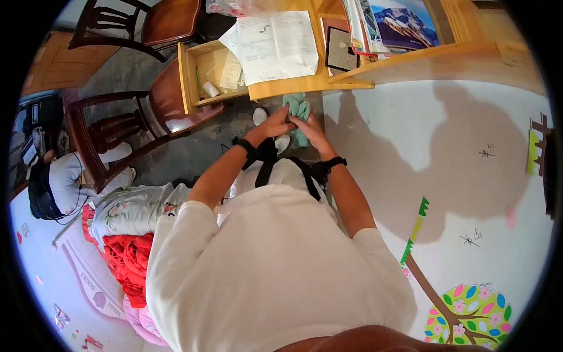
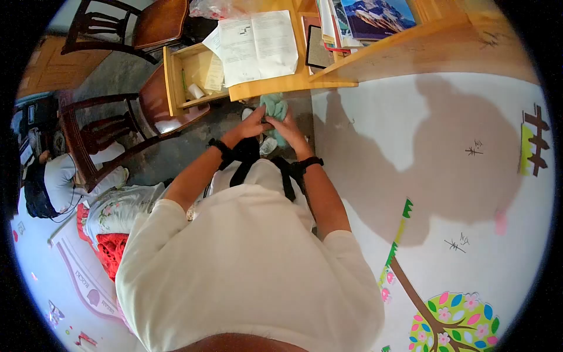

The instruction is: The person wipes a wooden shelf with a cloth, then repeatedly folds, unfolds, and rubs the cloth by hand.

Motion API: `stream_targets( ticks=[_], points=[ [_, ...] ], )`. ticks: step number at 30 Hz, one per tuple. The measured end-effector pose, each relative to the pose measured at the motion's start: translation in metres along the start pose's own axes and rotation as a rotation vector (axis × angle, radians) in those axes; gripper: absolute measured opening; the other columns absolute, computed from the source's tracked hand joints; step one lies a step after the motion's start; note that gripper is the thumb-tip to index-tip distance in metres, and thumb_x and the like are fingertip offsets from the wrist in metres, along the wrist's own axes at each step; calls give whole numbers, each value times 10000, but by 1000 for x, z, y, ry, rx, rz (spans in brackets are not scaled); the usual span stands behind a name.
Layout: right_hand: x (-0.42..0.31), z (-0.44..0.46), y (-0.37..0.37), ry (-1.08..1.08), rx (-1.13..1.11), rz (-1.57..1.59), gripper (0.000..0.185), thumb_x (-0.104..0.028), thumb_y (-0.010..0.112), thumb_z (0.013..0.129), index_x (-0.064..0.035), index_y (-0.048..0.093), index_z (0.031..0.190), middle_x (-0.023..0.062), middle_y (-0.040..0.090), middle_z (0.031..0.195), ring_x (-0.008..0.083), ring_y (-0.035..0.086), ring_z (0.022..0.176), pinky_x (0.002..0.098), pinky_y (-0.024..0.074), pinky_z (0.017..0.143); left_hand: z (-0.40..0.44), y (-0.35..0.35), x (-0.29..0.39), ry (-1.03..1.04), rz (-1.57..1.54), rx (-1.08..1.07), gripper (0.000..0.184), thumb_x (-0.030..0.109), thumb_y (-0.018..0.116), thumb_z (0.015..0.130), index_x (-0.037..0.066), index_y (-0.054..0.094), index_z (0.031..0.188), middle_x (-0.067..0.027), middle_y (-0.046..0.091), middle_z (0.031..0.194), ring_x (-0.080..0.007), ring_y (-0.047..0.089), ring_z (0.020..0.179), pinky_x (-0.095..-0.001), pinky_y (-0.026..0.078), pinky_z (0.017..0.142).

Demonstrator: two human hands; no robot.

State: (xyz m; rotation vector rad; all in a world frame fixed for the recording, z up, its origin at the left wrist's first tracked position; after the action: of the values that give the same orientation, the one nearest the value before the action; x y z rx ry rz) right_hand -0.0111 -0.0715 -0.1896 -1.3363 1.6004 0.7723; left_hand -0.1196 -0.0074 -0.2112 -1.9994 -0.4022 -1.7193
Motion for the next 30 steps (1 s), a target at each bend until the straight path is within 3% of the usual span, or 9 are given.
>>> stream_targets(
  ticks=[4, 7, 10, 13, 21, 23, 25, 26, 30],
  points=[
    [37, 20, -25, -48, -13, -181, 596, -152, 659, 825, -32, 387, 1341, 204, 526, 1265, 339, 518, 1166, 409, 420, 951, 19, -10, 10, -54, 160, -249, 664, 238, 654, 809, -19, 355, 1343, -307, 477, 1226, -441, 469, 1152, -451, 383, 987],
    [2, 17, -66, 2, 225, -429, 547, -119, 652, 805, -21, 432, 1296, 207, 570, 1207, 347, 556, 1123, 412, 443, 924, 26, -17, 30, -255, 240, -408, 723, 167, 638, 842, 42, 266, 1449, -241, 373, 1417, -401, 367, 1304, -449, 328, 1076],
    [-32, 25, -79, -12, 307, -378, 532, -117, 662, 790, -14, 460, 1271, 211, 593, 1170, 352, 574, 1101, 424, 448, 919, 34, -28, 41, -124, 120, -355, 760, 170, 648, 838, 36, 238, 1464, -237, 388, 1411, -378, 375, 1309, -402, 328, 1085],
    [-46, 49, -49, -271, 103, -567, 567, -150, 700, 752, -30, 479, 1259, 217, 596, 1164, 365, 564, 1123, 421, 461, 913, 37, -32, 34, -37, -6, -256, 769, 163, 658, 833, 30, 236, 1462, -236, 393, 1406, -373, 385, 1303, -397, 340, 1073],
    [-43, 85, 28, 14, 67, -983, 691, -312, 731, 744, -204, 426, 1354, 208, 445, 1308, 440, 532, 1082, 495, 469, 880, 21, -114, 42, -77, 633, 186, 525, 43, 594, 773, 42, 454, 1279, -180, 510, 1127, -384, 485, 1064, -462, 425, 938],
    [-50, 82, 34, 60, 118, -976, 704, -296, 738, 736, -203, 425, 1360, 205, 455, 1277, 415, 549, 1070, 491, 479, 870, 16, -122, 37, -35, 691, 258, 565, 83, 607, 732, 96, 468, 1279, -164, 531, 1163, -363, 497, 1091, -458, 427, 921],
    [-50, 79, 35, 70, 128, -1016, 695, -290, 737, 736, -211, 433, 1356, 201, 460, 1259, 403, 550, 1071, 486, 486, 863, 17, -128, 35, -21, 951, 288, 671, 121, 622, 742, 143, 412, 1379, -163, 423, 1369, -381, 414, 1241, -491, 390, 979],
    [-50, 80, 34, 77, 137, -1063, 687, -283, 736, 735, -219, 441, 1352, 198, 464, 1241, 391, 551, 1073, 482, 493, 856, 20, -125, 8, -118, 941, 191, 741, 170, 629, 766, 203, 344, 1449, -152, 263, 1509, -395, 280, 1363, -538, 327, 1038],
    [-43, 72, 7, -82, 208, -1182, 664, -232, 738, 731, -234, 465, 1336, 186, 471, 1212, 399, 540, 1074, 481, 509, 827, 17, -121, -8, -170, 1007, 151, 725, 203, 613, 799, 229, 323, 1463, -149, 217, 1535, -399, 220, 1397, -550, 291, 1065]
  ],
)
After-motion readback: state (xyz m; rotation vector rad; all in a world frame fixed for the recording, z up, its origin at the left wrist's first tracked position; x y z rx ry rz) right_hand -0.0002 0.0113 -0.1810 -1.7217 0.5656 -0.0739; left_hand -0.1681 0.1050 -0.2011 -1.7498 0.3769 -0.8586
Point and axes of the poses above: each hand's wrist, its own z-axis towards the middle knuckle, its own y-axis out of the palm, x = y × z, the point moved 6 cm from there along z, towards the middle knuckle
